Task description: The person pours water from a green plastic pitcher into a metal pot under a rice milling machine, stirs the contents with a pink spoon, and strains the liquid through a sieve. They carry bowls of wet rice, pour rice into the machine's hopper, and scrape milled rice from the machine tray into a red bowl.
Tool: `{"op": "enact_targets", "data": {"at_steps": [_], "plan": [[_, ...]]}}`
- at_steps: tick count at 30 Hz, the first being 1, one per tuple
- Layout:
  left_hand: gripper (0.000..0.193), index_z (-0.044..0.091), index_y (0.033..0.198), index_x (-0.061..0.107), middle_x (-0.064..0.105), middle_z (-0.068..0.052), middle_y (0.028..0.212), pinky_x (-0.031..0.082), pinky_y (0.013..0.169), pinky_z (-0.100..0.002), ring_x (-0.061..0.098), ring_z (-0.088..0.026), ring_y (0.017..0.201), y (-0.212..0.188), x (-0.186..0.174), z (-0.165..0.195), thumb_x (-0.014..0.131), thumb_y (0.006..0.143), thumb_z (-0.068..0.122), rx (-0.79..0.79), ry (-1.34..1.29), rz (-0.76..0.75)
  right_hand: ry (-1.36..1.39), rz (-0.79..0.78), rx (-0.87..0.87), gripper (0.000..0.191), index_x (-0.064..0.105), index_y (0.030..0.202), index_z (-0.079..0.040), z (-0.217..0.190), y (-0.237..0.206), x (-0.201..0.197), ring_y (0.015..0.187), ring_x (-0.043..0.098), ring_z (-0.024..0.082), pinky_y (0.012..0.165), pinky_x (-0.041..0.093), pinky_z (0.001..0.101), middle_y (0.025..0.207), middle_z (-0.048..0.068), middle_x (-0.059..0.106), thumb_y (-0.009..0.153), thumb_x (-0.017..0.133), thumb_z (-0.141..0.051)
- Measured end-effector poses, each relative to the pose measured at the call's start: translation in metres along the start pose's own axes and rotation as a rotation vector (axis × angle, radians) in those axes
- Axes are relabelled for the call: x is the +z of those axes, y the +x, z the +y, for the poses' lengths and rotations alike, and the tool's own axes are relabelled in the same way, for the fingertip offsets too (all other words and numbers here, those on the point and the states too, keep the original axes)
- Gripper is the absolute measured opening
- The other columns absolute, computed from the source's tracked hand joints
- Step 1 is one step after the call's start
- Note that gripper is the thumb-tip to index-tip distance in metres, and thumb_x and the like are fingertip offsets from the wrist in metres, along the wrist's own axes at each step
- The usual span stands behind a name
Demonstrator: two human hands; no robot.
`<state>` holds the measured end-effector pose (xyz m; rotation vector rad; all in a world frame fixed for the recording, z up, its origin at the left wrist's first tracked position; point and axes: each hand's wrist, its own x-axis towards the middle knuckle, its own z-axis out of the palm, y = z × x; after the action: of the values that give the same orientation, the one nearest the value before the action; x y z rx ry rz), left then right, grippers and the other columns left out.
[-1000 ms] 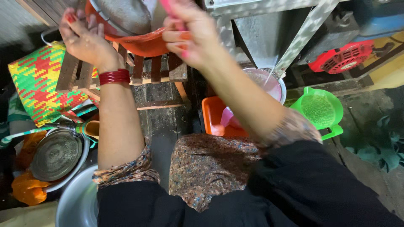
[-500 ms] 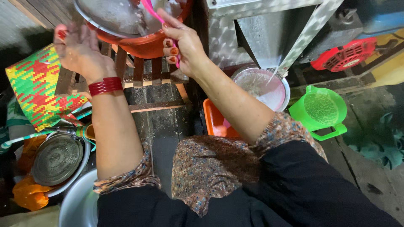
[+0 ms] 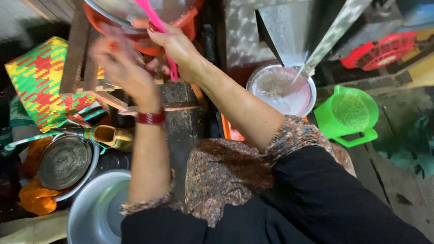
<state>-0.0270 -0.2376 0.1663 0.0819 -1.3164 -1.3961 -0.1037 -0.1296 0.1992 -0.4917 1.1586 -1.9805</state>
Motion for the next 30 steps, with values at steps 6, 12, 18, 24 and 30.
{"op": "enact_targets", "data": {"at_steps": [6, 12, 18, 24, 30], "plan": [[0.034, 0.005, 0.131, 0.049, 0.055, -0.004, 0.124, 0.053, 0.098, -0.03, 0.059, -0.015, 0.115, -0.021, -0.016, 0.032, 0.065, 0.104, -0.008, -0.046, 0.143, -0.488, -0.133, -0.062, 0.002, 0.039, 0.067, 0.139, -0.008, 0.0, 0.04, 0.004, 0.069, 0.067, 0.014, 0.051, 0.051, 0.0283, 0.097, 0.006, 0.074, 0.102, 0.052, -0.009], [0.034, 0.005, 0.124, 0.059, 0.061, -0.008, 0.105, 0.055, 0.072, -0.031, 0.068, -0.019, 0.084, 0.013, -0.057, 0.042, 0.044, 0.094, -0.003, -0.353, -0.165, -0.101, -0.171, -0.035, -0.001, 0.033, 0.067, 0.128, 0.001, 0.008, 0.041, 0.0, 0.061, 0.066, 0.021, 0.045, 0.045, 0.0286, 0.091, 0.014, 0.074, 0.097, 0.057, 0.001], [0.032, 0.005, 0.109, 0.067, 0.067, -0.005, 0.08, 0.044, 0.044, -0.029, 0.058, -0.017, 0.052, 0.048, -0.031, -0.007, 0.047, 0.108, 0.031, -0.871, -0.13, -0.421, -0.201, 0.133, -0.16, 0.038, 0.051, 0.12, -0.007, 0.029, 0.028, 0.035, 0.054, 0.062, 0.014, 0.038, 0.046, 0.0296, 0.082, 0.005, 0.065, 0.085, 0.055, 0.006], [0.022, 0.0, 0.109, 0.07, 0.069, -0.007, 0.078, 0.051, 0.045, -0.039, 0.064, -0.02, 0.055, 0.068, -0.022, -0.013, 0.055, 0.099, 0.014, -0.91, 0.137, -0.34, -0.368, 0.116, -0.096, 0.017, 0.057, 0.111, -0.007, 0.02, -0.006, 0.04, 0.053, 0.06, 0.009, 0.039, 0.04, 0.0245, 0.074, 0.001, 0.063, 0.095, 0.061, -0.006], [0.025, 0.014, 0.116, 0.058, 0.05, 0.001, 0.065, 0.053, 0.045, -0.034, 0.045, -0.012, 0.042, 0.078, -0.05, 0.004, 0.045, 0.096, 0.005, -0.935, 0.094, -0.536, -0.566, 0.059, -0.176, 0.023, 0.07, 0.111, -0.008, -0.029, 0.007, 0.015, 0.041, 0.041, 0.006, 0.035, 0.03, 0.025, 0.06, -0.003, 0.049, 0.097, 0.055, -0.019]]}}
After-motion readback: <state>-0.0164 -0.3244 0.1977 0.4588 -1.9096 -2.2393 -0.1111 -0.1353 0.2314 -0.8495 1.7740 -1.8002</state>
